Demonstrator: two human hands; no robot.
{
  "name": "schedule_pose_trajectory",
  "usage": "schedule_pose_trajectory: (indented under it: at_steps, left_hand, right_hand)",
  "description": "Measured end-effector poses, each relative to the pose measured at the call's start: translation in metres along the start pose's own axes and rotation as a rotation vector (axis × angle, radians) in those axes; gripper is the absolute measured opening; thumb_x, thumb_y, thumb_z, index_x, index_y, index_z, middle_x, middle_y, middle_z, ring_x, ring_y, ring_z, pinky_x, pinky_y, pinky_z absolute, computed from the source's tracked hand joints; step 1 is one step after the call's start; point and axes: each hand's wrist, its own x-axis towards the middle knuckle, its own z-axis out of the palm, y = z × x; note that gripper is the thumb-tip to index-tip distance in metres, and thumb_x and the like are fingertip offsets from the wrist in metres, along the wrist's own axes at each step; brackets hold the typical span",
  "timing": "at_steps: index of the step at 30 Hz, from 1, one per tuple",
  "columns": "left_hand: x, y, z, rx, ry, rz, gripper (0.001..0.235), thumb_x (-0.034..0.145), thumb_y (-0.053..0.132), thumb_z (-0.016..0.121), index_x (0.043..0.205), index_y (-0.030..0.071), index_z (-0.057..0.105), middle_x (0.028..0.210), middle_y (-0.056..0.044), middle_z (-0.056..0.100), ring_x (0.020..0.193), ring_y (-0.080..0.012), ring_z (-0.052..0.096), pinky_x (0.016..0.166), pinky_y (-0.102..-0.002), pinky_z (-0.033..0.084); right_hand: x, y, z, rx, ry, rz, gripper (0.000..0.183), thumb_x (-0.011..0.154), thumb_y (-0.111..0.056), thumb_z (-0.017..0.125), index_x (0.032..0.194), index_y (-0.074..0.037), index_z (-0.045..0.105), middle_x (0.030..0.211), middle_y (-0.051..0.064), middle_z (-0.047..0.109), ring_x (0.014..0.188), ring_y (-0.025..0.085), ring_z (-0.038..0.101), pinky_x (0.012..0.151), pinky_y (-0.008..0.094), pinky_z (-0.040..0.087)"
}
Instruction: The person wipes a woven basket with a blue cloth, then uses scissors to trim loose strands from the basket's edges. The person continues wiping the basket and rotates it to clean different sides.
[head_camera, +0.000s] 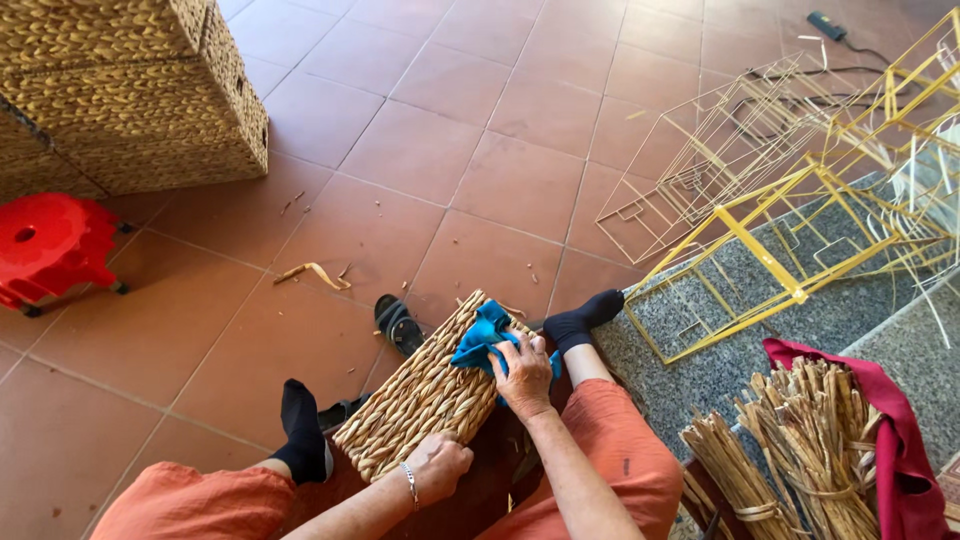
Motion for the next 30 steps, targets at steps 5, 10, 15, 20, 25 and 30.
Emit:
schedule_pose_trajectory:
  at_steps: [5,10,15,20,25,30]
  left_hand:
    - [0.0,-0.008,-0.005,-0.361,0.1,-0.255,0.017,0.09,0.026,0.07,0.08,0.013,0.073,0.075,-0.012,0.07,0.077,-0.0312,0.069,0.072,-0.043,0.054]
    - [0.002,-0.009,-0.01,-0.318,-0.002,-0.237,0.026,0.099,0.03,0.066,0.084,0.01,0.072,0.074,-0.013,0.07,0.074,-0.0341,0.071,0.067,-0.046,0.056]
    - [-0.005,-0.006,-0.013,-0.46,0.095,-0.194,0.028,0.099,0.031,0.066,0.086,0.006,0.072,0.075,-0.018,0.069,0.076,-0.0382,0.07,0.072,-0.047,0.055]
    - [-0.007,0.003,-0.024,-0.483,0.05,-0.258,0.023,0.097,0.025,0.066,0.085,0.005,0.071,0.078,-0.019,0.07,0.079,-0.0386,0.07,0.073,-0.048,0.056]
    - [-0.016,0.0,-0.034,-0.683,0.144,-0.346,0.024,0.094,0.028,0.071,0.082,0.007,0.073,0.076,-0.018,0.07,0.076,-0.0382,0.068,0.074,-0.047,0.056]
    - [-0.051,-0.055,-0.027,-0.904,0.161,-0.849,0.039,0.092,0.03,0.068,0.131,0.027,0.065,0.074,-0.015,0.072,0.075,-0.032,0.071,0.076,-0.042,0.059]
  right_hand:
    - [-0.001,0.001,0.0,-0.002,0.011,0.003,0.019,0.082,-0.025,0.078,0.096,-0.015,0.071,0.12,0.007,0.067,0.105,0.034,0.058,0.086,0.046,0.051]
    - [-0.001,0.002,0.0,-0.007,0.004,0.007,0.02,0.081,-0.025,0.078,0.097,-0.015,0.071,0.122,0.006,0.067,0.106,0.033,0.058,0.088,0.046,0.05]
    - [0.0,0.002,0.002,-0.012,0.014,0.007,0.02,0.081,-0.025,0.078,0.097,-0.015,0.071,0.123,0.006,0.067,0.106,0.032,0.058,0.088,0.045,0.051]
    - [-0.002,0.001,0.003,-0.013,0.003,0.019,0.02,0.081,-0.025,0.078,0.097,-0.015,0.071,0.123,0.005,0.066,0.106,0.032,0.057,0.087,0.045,0.051]
    - [-0.001,0.003,0.001,-0.022,0.006,0.009,0.02,0.082,-0.025,0.078,0.097,-0.015,0.07,0.122,0.006,0.066,0.105,0.033,0.057,0.087,0.046,0.05]
    - [0.0,-0.001,-0.001,0.007,0.007,0.01,0.019,0.082,-0.025,0.077,0.097,-0.015,0.07,0.122,0.006,0.067,0.104,0.033,0.057,0.085,0.045,0.051]
